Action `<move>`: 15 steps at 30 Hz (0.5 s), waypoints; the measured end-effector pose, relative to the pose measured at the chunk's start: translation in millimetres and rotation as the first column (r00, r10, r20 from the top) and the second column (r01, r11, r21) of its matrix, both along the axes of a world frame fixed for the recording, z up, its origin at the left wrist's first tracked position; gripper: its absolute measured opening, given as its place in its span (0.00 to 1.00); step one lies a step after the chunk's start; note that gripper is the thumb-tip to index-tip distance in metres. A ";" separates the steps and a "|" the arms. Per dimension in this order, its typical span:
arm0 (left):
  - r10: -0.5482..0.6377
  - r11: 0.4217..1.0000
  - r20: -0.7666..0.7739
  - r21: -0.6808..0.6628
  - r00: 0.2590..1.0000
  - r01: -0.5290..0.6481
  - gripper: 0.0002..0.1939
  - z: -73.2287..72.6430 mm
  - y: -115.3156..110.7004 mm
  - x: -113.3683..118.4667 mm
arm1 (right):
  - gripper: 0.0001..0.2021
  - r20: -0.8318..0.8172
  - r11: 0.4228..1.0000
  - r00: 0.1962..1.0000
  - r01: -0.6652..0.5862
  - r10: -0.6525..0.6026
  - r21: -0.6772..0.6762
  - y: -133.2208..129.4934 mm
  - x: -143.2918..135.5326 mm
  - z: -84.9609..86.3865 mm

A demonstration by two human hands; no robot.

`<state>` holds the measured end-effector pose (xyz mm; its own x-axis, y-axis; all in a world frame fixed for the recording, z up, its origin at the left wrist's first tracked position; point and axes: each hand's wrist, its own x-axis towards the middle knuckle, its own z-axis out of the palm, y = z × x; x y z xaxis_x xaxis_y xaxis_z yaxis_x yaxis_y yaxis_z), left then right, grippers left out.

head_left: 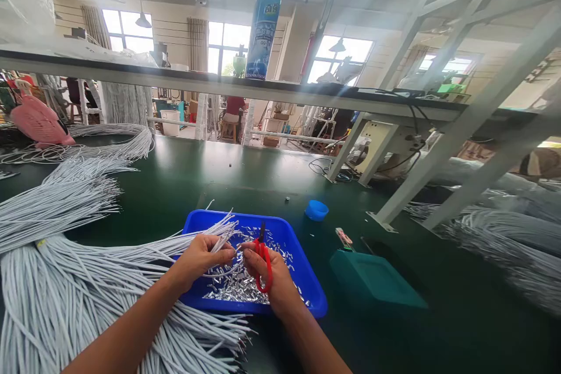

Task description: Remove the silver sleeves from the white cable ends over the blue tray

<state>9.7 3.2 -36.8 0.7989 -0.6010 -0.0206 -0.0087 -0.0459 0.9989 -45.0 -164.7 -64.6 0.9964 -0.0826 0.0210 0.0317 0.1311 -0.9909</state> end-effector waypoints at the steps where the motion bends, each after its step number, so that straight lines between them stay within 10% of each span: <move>1: -0.007 1.000 0.017 0.022 1.000 0.006 0.15 -1.6 -0.8 -0.5 | 0.18 0.007 1.000 1.000 0.002 -0.002 0.015 4.5 -1.2 1.1; 6: 0.076 0.986 0.072 0.140 0.994 -0.086 0.13 -6.8 -4.8 -2.6 | 0.15 0.287 0.887 0.938 0.295 -0.197 -0.355 14.7 -7.5 5.8; 11: -0.042 0.998 0.056 0.044 0.998 0.039 0.13 -6.3 -3.1 0.8 | 0.17 -0.036 0.993 0.999 0.031 -0.027 0.113 17.7 -6.6 1.2; 15: 0.010 0.998 -0.040 0.063 0.999 -0.007 0.15 -7.4 -1.4 4.9 | 0.15 0.147 0.955 0.959 0.262 -0.242 -0.138 11.7 -8.7 3.8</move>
<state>14.5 1.8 -44.2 0.8017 -0.5908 -0.0907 0.0323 -0.1087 0.9935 -53.7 -153.0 -60.8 0.9317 -0.3166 0.1782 0.1704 -0.0522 -0.9840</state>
